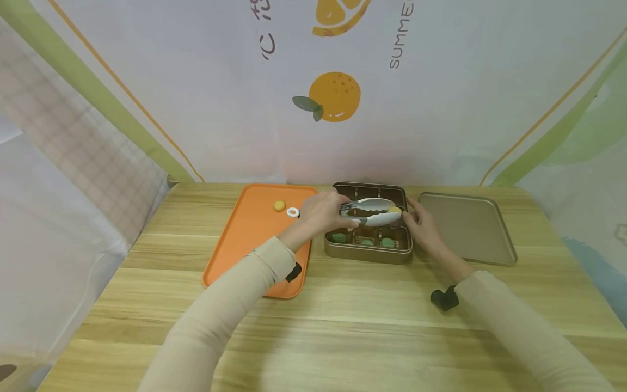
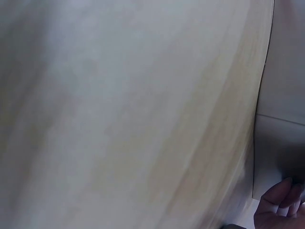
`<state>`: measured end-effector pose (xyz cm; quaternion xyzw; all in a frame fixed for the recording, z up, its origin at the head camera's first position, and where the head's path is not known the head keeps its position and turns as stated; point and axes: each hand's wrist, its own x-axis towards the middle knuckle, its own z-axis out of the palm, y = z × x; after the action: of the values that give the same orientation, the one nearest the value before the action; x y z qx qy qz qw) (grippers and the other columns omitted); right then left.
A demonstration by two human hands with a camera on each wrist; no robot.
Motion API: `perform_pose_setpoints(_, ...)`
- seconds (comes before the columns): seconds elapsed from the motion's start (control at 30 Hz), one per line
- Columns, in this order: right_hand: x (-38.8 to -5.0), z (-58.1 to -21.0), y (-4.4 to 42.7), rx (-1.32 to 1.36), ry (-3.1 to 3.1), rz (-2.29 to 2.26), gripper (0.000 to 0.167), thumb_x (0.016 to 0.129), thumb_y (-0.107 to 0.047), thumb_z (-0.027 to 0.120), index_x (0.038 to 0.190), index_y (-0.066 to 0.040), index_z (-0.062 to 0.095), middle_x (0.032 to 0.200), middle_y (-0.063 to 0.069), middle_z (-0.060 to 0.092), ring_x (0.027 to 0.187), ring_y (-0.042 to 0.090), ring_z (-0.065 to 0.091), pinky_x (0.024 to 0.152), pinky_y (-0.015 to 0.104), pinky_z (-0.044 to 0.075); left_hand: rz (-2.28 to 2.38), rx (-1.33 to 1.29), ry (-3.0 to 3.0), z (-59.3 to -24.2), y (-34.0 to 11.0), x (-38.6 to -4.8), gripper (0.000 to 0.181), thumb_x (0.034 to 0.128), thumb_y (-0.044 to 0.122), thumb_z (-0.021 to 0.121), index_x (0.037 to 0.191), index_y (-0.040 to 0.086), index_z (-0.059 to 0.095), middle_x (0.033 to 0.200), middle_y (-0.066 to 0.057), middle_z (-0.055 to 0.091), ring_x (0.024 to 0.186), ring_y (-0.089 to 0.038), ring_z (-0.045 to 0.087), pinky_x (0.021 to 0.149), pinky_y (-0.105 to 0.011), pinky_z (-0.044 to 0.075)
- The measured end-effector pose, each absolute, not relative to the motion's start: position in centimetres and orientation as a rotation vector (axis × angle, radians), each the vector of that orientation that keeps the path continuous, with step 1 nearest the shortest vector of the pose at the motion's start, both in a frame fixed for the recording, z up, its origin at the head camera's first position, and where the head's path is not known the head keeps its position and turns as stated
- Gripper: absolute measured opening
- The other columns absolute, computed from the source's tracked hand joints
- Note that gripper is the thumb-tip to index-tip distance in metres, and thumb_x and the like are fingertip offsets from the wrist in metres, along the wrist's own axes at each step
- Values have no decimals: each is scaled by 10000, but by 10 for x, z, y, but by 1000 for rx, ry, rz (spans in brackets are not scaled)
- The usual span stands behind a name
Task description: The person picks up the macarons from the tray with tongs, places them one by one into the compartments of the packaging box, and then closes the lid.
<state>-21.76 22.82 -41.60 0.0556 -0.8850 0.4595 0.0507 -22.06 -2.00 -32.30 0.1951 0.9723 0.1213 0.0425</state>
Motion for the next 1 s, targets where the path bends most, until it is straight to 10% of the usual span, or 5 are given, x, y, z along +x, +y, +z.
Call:
perform_pose_setpoints(0.7,-216,-415,226,176,-2675,1412,483,978,-98,439,1413,78,324,800,154,559,687,80,471,627,206,414,272,598,2987,-318,-11,-214,654,751,520,733,1299,194,587,1064,-5,575,723,-143,494,532,-257,379)
perform_pose_setpoints(1.0,-218,-418,228,166,-2676,1396,477,988,-126,419,1417,62,328,823,177,565,731,129,488,685,259,423,611,507,2966,-323,-45,-216,675,754,478,748,1324,168,560,930,-30,605,485,-89,340,421,-230,239)
